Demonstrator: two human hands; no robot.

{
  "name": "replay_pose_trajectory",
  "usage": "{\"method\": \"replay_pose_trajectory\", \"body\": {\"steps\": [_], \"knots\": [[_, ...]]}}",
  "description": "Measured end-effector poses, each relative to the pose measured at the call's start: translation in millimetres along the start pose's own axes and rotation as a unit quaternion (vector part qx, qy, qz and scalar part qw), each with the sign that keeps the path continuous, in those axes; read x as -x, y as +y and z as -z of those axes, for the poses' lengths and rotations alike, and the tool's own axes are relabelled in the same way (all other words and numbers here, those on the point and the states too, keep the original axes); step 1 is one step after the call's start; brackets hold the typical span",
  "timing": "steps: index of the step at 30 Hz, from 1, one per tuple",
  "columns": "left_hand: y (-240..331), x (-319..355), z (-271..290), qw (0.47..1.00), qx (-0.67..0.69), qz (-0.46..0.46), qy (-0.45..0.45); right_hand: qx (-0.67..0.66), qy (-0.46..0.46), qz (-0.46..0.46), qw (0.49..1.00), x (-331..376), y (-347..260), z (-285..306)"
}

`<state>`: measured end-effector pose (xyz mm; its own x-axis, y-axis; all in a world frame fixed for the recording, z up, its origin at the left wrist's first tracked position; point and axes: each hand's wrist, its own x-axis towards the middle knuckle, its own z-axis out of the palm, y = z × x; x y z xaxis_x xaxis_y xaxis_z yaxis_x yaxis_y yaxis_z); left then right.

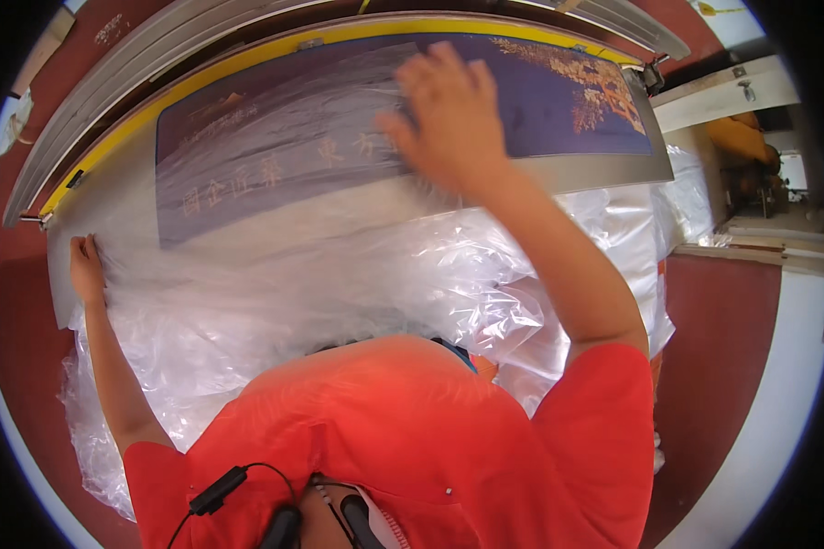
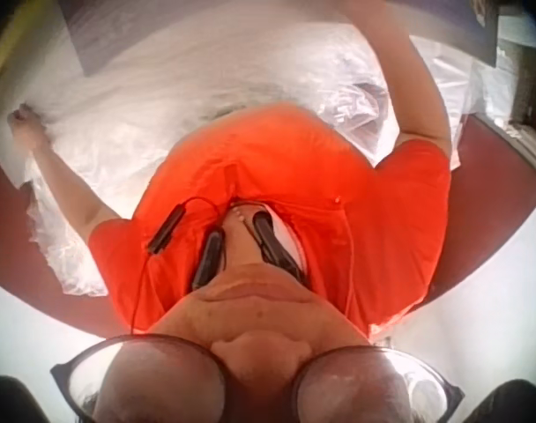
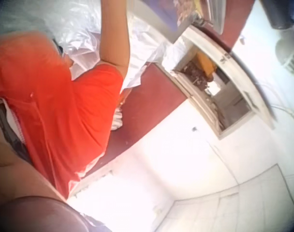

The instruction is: The person wraps a large rectangular object, which appears to be a framed picture or artwork, with a clear plastic sheet. They repeatedly smooth the plastic over the surface, fold the edges, and adjust the covering to ensure the object is fully enclosed. The task involves handling the plastic and the object by hand to achieve a tight wrap.

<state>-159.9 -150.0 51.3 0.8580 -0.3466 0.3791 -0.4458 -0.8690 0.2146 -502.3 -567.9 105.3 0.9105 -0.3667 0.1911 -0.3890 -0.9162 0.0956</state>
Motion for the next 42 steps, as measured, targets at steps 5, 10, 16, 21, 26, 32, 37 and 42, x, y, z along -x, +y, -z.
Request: {"method": "replay_pose_trajectory", "body": {"steps": [5,10,16,21,26,32,37,42], "knots": [[8.2,-4.2,6.0,0.998,0.049,-0.039,-0.024,-0.105,0.040,0.131,0.985,-11.3,-16.5,-22.9],[-63.8,-5.9,13.8,0.999,0.039,-0.018,-0.019,-0.167,-0.039,0.280,0.945,-9.2,-68.1,-20.5],[-74.8,5.3,21.3,0.994,0.099,-0.048,-0.023,-0.048,0.052,0.058,0.996,-26.5,-35.9,-17.3],[-82.6,5.9,17.6,0.993,0.111,-0.015,-0.041,-0.045,0.083,0.053,0.994,-14.9,-33.2,-32.5],[-119.1,3.5,32.3,0.945,0.300,0.074,-0.107,-0.056,-0.063,-0.109,0.990,-68.5,-17.8,-13.8],[-140.3,57.1,104.5,0.889,0.442,0.079,-0.089,-0.057,0.143,-0.219,0.964,-78.9,-4.3,-62.2],[-107.0,62.9,110.1,0.848,0.493,0.169,-0.098,-0.058,0.185,-0.129,0.972,-81.4,-19.1,-62.8],[-23.3,9.0,80.4,0.791,0.574,0.204,0.048,-0.356,0.194,-0.204,0.891,-77.9,-1.4,-60.9]]}}
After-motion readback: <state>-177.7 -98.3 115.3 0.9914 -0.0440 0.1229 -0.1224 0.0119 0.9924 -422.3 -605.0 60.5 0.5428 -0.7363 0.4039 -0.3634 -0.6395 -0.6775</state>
